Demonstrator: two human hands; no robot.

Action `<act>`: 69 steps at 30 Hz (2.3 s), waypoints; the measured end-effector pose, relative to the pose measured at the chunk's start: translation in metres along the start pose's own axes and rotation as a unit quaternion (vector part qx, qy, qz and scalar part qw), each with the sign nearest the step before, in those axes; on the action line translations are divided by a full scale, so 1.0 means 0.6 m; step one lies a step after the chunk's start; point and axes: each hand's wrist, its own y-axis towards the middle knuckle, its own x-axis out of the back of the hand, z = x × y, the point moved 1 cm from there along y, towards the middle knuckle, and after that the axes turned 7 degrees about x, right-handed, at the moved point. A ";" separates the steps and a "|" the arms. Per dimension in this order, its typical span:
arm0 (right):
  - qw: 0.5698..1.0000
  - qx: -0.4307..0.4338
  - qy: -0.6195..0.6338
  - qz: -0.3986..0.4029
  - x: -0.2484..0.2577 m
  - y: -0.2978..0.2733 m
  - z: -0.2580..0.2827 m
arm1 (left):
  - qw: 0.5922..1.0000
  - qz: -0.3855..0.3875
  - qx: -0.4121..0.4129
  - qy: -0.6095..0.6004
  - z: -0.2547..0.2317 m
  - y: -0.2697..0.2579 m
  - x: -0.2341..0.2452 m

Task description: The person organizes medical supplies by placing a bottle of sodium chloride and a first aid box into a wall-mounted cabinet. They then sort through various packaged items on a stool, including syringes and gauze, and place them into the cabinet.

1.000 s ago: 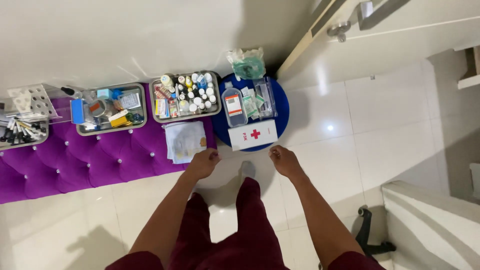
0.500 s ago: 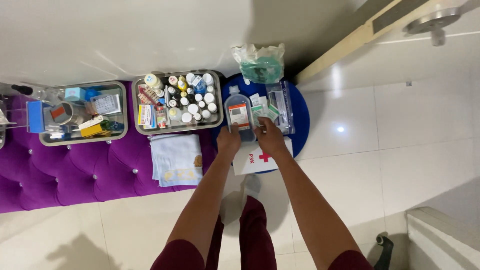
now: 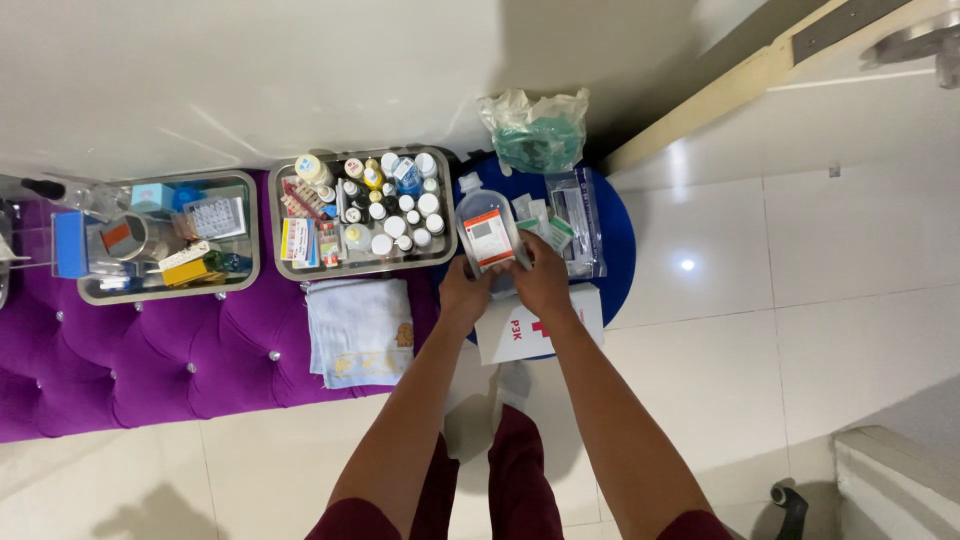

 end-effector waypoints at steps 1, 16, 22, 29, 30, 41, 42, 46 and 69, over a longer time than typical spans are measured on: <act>1.000 0.003 -0.001 -0.003 0.007 0.000 0.006 | 1.000 -0.001 -0.004 -0.001 -0.009 -0.005 0.004; 0.947 0.133 0.284 -0.063 0.123 -0.050 0.140 | 0.898 0.201 -0.254 -0.298 -0.142 -0.091 0.133; 0.968 0.157 0.195 0.018 0.118 -0.083 0.137 | 0.900 0.264 -0.187 -0.291 -0.153 -0.124 0.193; 0.922 0.102 -0.235 0.289 0.119 -0.118 0.113 | 0.921 0.217 -0.172 -0.275 -0.125 -0.114 0.202; 0.860 0.077 -0.349 0.364 0.119 -0.124 0.122 | 0.922 0.218 -0.183 -0.264 -0.122 -0.115 0.203; 0.831 0.175 -0.422 0.317 0.108 -0.146 0.044 | 0.928 0.254 -0.177 -0.206 -0.117 -0.133 0.238; 0.821 0.188 -0.428 0.328 0.122 -0.152 0.060 | 0.931 0.272 -0.166 -0.177 -0.111 -0.131 0.246; 0.803 0.275 -0.447 0.281 0.202 -0.165 0.134 | 0.928 0.332 -0.132 -0.105 -0.095 -0.136 0.281; 0.916 0.152 -0.230 -0.293 0.539 -0.678 0.620 | 0.579 0.803 -0.096 -0.104 -0.265 -0.612 0.335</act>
